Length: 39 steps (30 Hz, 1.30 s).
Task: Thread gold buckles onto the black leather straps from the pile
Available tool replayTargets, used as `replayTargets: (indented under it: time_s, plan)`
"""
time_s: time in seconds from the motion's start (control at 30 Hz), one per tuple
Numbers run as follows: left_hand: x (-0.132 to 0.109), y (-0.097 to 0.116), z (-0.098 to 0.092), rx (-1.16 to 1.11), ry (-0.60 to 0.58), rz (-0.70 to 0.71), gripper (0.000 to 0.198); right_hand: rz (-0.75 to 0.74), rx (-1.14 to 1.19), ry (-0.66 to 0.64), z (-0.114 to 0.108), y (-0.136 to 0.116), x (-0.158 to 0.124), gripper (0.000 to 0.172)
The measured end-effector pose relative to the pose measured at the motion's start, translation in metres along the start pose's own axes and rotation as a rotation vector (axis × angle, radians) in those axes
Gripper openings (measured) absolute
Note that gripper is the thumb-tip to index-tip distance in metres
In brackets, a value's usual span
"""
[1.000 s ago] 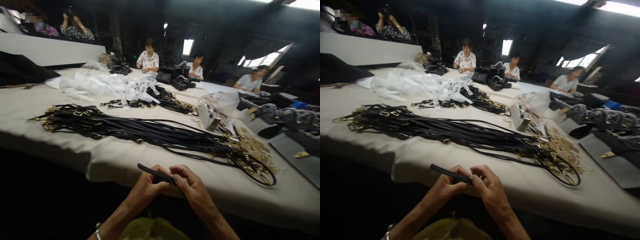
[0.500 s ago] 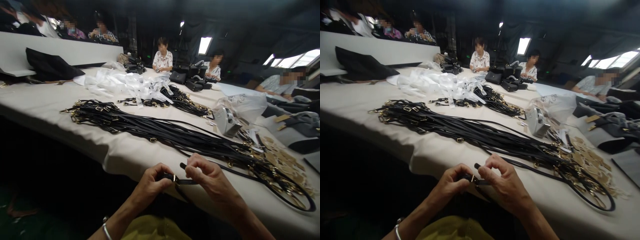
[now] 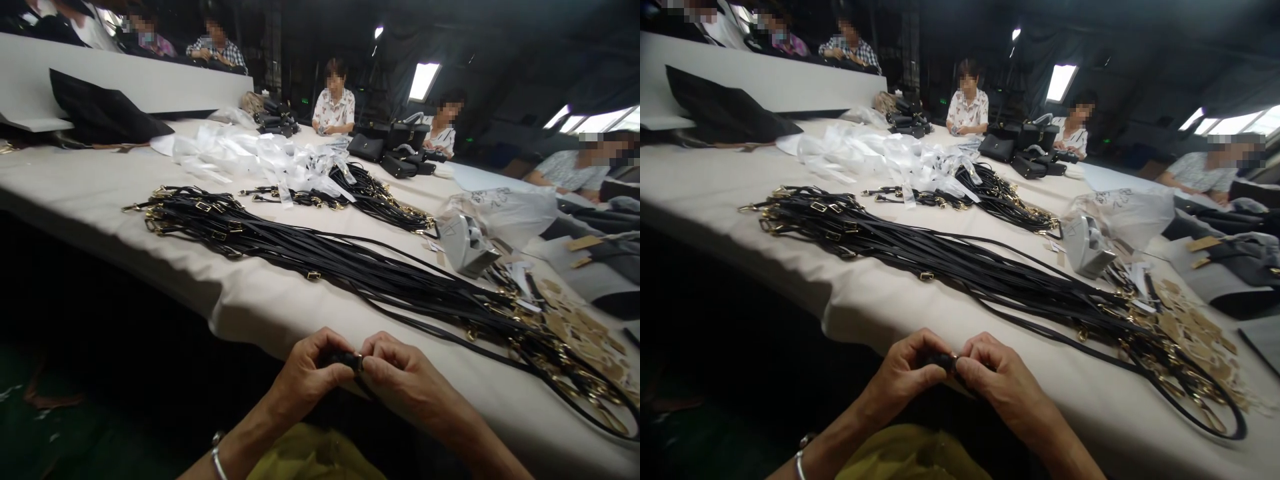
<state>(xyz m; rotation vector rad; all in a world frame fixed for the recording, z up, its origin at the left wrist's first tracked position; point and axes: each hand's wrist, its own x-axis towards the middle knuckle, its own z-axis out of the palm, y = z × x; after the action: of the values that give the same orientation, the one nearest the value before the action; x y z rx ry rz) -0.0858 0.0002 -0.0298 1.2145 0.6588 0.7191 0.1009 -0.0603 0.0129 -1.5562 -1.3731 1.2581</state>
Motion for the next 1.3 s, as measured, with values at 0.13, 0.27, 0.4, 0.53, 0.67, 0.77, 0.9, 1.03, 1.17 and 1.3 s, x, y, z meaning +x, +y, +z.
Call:
replayTargets:
  time_s: [0.13,0.27,0.4,0.53,0.67,0.77,0.9,1.03,1.17,1.3]
  plan:
    - [0.001,0.001,-0.005,0.108,0.004,0.042,0.017,-0.055,-0.029,-0.037,0.009,-0.002,0.008,0.04]
    - [0.001,0.007,-0.01,0.149,0.006,0.054,0.016,0.012,-0.035,-0.074,0.009,-0.006,0.005,0.039]
    - [0.0,0.009,-0.01,0.091,0.014,0.022,0.013,0.047,-0.005,-0.08,0.001,-0.011,-0.002,0.035]
    - [-0.003,0.002,-0.009,0.092,-0.003,0.062,0.014,-0.047,-0.064,-0.049,0.006,-0.007,0.001,0.03]
    - [-0.005,-0.002,-0.01,0.12,0.03,0.11,0.016,-0.096,-0.141,-0.04,0.014,-0.006,0.008,0.029]
    - [-0.005,0.003,-0.014,0.131,0.035,0.113,0.015,-0.071,-0.254,0.014,0.016,-0.011,0.008,0.017]
    - [-0.006,0.01,-0.021,0.069,-0.092,0.005,0.016,-0.097,-0.463,0.088,0.019,-0.019,0.003,0.026]
    - [-0.008,0.012,-0.03,-0.016,-0.087,-0.021,0.023,-0.368,-0.628,0.126,0.026,-0.016,0.003,0.024]
    - [-0.008,0.016,-0.033,0.26,-0.069,0.037,0.024,-0.552,-0.709,0.155,0.031,-0.012,0.004,0.018]
    - [-0.006,0.016,-0.032,0.356,-0.223,-0.097,0.026,-0.604,-0.774,0.132,0.036,-0.012,0.003,0.004]
